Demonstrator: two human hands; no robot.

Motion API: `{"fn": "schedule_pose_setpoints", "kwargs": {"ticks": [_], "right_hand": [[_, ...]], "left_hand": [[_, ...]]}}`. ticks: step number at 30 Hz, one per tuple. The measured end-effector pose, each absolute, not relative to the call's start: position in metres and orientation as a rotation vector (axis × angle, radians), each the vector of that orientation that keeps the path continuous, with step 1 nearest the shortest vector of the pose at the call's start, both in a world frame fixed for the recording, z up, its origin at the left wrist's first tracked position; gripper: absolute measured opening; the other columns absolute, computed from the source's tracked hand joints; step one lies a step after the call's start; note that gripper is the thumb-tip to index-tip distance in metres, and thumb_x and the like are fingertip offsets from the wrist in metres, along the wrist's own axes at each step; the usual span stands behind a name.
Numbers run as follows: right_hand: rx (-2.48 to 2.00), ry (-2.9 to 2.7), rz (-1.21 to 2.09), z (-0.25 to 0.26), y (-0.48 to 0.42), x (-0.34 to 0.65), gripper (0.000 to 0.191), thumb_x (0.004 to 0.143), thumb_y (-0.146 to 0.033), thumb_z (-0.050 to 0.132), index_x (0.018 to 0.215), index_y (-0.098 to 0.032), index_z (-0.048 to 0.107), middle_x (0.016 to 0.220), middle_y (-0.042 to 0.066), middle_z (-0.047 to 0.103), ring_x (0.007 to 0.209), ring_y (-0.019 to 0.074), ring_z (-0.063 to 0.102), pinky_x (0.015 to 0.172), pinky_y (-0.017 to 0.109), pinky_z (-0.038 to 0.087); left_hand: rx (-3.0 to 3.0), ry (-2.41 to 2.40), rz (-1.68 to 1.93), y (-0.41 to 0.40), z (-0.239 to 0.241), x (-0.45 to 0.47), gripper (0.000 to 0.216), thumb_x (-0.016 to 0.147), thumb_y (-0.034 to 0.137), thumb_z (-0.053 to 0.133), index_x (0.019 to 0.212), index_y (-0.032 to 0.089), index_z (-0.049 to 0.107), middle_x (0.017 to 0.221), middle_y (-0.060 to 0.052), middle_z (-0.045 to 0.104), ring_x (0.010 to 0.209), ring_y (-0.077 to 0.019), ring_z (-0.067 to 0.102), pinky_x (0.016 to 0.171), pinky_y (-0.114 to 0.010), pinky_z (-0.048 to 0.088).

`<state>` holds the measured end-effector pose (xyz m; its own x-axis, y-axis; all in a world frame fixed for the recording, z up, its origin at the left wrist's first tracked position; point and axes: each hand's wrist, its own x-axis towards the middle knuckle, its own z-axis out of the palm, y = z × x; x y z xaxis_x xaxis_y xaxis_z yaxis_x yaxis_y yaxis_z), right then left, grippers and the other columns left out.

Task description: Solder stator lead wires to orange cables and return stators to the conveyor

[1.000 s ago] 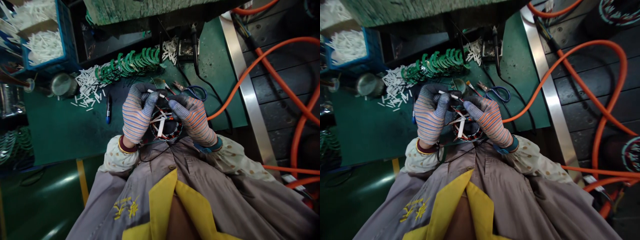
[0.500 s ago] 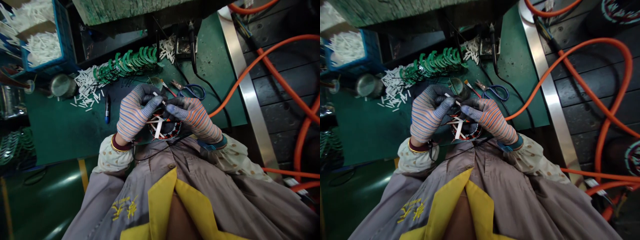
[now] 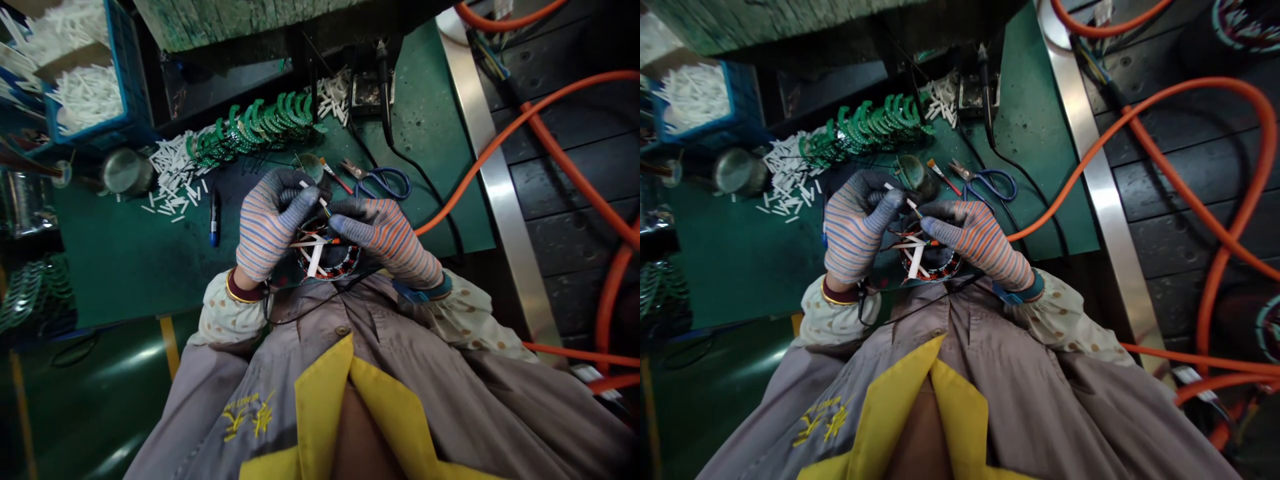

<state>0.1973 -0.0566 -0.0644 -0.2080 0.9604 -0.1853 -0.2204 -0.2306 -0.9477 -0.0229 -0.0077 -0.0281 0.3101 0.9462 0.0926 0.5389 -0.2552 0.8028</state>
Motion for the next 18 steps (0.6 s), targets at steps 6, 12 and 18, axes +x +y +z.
{"fn": "schedule_pose_setpoints", "kwargs": {"ticks": [6, 12, 18], "right_hand": [[-1.087, -1.075, 1.588, -0.062, -0.058, 0.199, 0.057, 0.086, -0.075, 0.105, 0.096, -0.021, 0.092, 0.097, 0.005, 0.090, 0.096, 0.0256, 0.084, 0.091, 0.037, 0.071], [-1.138, -1.177, 1.467, -0.075, -0.058, 0.198, 0.063, 0.092, -0.084, 0.097, 0.102, -0.022, 0.092, 0.097, 0.006, 0.088, 0.094, 0.0261, 0.081, 0.091, 0.038, 0.068], [-1.394, -1.661, 0.811, -0.083, -0.077, 0.212, 0.047, 0.111, -0.073, 0.079, 0.103, -0.029, 0.093, 0.118, 0.011, 0.088, 0.124, 0.0368, 0.076, 0.116, 0.054, 0.058]], "left_hand": [[1.950, 1.223, 0.660, 0.004, -0.018, -0.027, 0.058, 0.118, 0.084, 0.078, 0.117, 0.026, 0.082, 0.104, -0.007, 0.087, 0.104, -0.0317, 0.088, 0.089, -0.039, 0.076], [1.922, 1.176, 0.645, 0.010, -0.016, -0.025, 0.064, 0.112, 0.090, 0.080, 0.112, 0.026, 0.083, 0.098, -0.008, 0.083, 0.103, -0.0345, 0.087, 0.087, -0.042, 0.075], [1.993, 1.100, 0.543, 0.009, -0.020, -0.020, 0.061, 0.112, 0.088, 0.081, 0.104, 0.027, 0.084, 0.093, -0.005, 0.084, 0.089, -0.0292, 0.083, 0.081, -0.040, 0.070]]}}
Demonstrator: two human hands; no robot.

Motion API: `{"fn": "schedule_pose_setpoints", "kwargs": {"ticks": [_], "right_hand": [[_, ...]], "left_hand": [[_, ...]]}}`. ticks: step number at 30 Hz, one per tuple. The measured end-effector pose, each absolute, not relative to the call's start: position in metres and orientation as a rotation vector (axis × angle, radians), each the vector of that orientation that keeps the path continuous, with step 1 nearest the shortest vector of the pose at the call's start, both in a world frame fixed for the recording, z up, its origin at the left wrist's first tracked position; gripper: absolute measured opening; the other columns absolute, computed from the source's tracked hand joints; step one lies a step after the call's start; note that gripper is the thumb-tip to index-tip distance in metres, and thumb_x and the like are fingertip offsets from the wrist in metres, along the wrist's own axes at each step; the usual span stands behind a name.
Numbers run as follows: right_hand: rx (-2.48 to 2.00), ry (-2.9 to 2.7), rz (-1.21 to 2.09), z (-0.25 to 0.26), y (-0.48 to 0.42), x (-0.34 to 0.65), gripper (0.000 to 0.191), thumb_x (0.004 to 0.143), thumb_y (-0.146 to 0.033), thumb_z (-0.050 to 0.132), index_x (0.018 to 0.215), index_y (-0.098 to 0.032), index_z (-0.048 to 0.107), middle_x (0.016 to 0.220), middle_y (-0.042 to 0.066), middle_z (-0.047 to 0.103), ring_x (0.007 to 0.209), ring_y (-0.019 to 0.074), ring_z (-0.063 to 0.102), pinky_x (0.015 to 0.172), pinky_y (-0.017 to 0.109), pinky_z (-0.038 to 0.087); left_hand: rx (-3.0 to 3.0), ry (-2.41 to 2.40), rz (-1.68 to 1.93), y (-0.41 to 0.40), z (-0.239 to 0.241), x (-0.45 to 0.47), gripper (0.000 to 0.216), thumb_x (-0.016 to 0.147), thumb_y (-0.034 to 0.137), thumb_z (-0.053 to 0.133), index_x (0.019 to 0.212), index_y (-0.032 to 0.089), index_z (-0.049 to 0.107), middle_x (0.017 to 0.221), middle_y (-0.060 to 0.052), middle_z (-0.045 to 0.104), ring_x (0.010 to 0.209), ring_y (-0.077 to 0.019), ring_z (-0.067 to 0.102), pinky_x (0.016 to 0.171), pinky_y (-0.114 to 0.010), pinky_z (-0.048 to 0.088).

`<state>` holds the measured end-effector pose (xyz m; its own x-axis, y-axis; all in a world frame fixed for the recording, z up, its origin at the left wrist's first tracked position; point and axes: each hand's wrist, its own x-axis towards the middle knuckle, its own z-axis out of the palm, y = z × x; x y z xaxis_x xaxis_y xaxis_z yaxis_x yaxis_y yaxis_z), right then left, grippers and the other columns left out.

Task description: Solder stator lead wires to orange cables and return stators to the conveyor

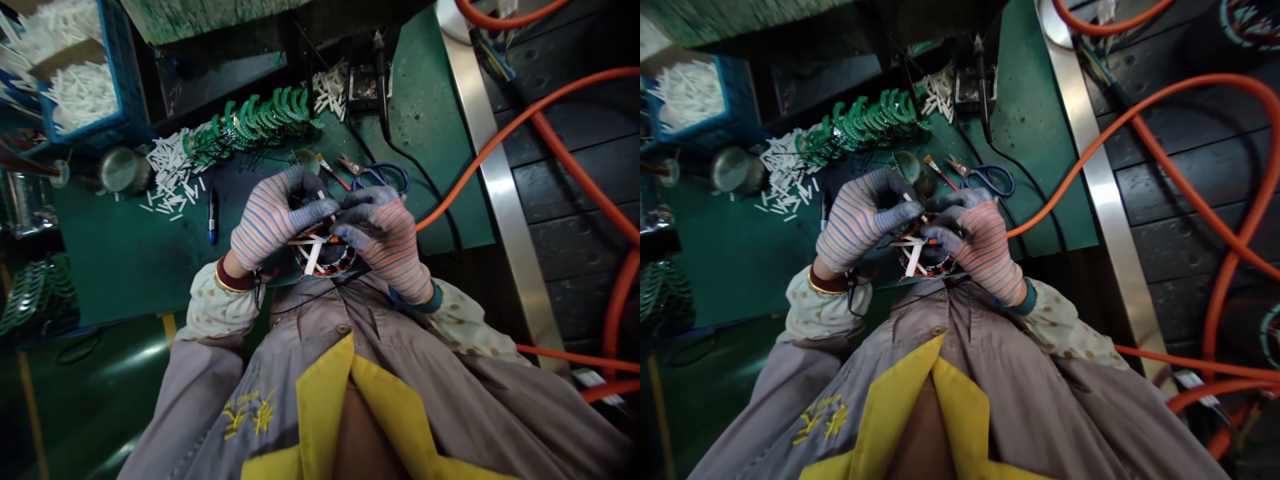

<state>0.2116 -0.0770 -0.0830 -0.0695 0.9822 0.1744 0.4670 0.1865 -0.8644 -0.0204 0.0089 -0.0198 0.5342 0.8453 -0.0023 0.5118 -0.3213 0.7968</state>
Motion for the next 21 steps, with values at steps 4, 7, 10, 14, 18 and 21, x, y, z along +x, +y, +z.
{"fn": "schedule_pose_setpoints", "kwargs": {"ticks": [4, 7, 10, 14, 18, 21], "right_hand": [[-1.522, -2.147, 0.593, -0.084, -0.109, 0.247, 0.044, 0.110, -0.061, 0.081, 0.137, -0.028, 0.091, 0.133, 0.015, 0.089, 0.122, 0.0389, 0.074, 0.111, 0.053, 0.051], [-1.515, -2.334, 0.486, -0.096, -0.129, 0.258, 0.065, 0.108, -0.060, 0.080, 0.163, -0.024, 0.081, 0.130, 0.017, 0.089, 0.116, 0.0374, 0.072, 0.106, 0.049, 0.048], [-1.569, -2.317, 0.302, -0.113, -0.139, 0.243, 0.091, 0.104, -0.074, 0.081, 0.173, -0.016, 0.072, 0.136, 0.022, 0.086, 0.118, 0.0390, 0.070, 0.104, 0.050, 0.046], [-1.655, -2.291, 0.274, -0.124, -0.128, 0.219, 0.085, 0.107, -0.071, 0.081, 0.177, -0.024, 0.071, 0.142, 0.020, 0.085, 0.118, 0.0379, 0.068, 0.101, 0.050, 0.044], [-1.488, -2.000, 0.481, -0.115, -0.091, 0.209, 0.073, 0.115, -0.076, 0.069, 0.166, -0.024, 0.079, 0.137, 0.018, 0.086, 0.121, 0.0384, 0.073, 0.104, 0.052, 0.055], [-1.274, -1.704, 0.648, -0.106, -0.057, 0.195, 0.063, 0.117, -0.083, 0.062, 0.129, -0.028, 0.091, 0.117, 0.011, 0.088, 0.113, 0.0331, 0.078, 0.107, 0.050, 0.063]], "left_hand": [[2.327, 0.997, 0.392, -0.018, -0.021, -0.021, 0.050, 0.126, 0.069, 0.069, 0.108, 0.025, 0.087, 0.100, -0.008, 0.088, 0.095, -0.0317, 0.085, 0.088, -0.043, 0.069], [2.612, 1.052, 0.340, -0.043, -0.029, -0.023, 0.027, 0.127, 0.045, 0.071, 0.129, 0.026, 0.090, 0.128, -0.014, 0.091, 0.117, -0.0380, 0.086, 0.100, -0.048, 0.071], [2.618, 1.088, 0.319, -0.053, -0.042, -0.026, 0.026, 0.126, 0.036, 0.073, 0.145, 0.028, 0.089, 0.141, -0.013, 0.088, 0.125, -0.0358, 0.085, 0.106, -0.045, 0.072], [2.464, 1.131, 0.419, -0.042, -0.054, -0.034, 0.034, 0.128, 0.040, 0.068, 0.154, 0.028, 0.087, 0.139, -0.011, 0.086, 0.120, -0.0302, 0.086, 0.105, -0.036, 0.071], [2.443, 1.212, 0.500, -0.028, -0.058, -0.041, 0.037, 0.127, 0.042, 0.067, 0.153, 0.028, 0.088, 0.136, -0.011, 0.084, 0.113, -0.0301, 0.085, 0.098, -0.036, 0.070], [2.535, 1.156, 0.505, -0.023, -0.060, -0.043, 0.039, 0.130, 0.041, 0.059, 0.144, 0.024, 0.091, 0.133, -0.012, 0.084, 0.112, -0.0303, 0.084, 0.097, -0.036, 0.069]]}}
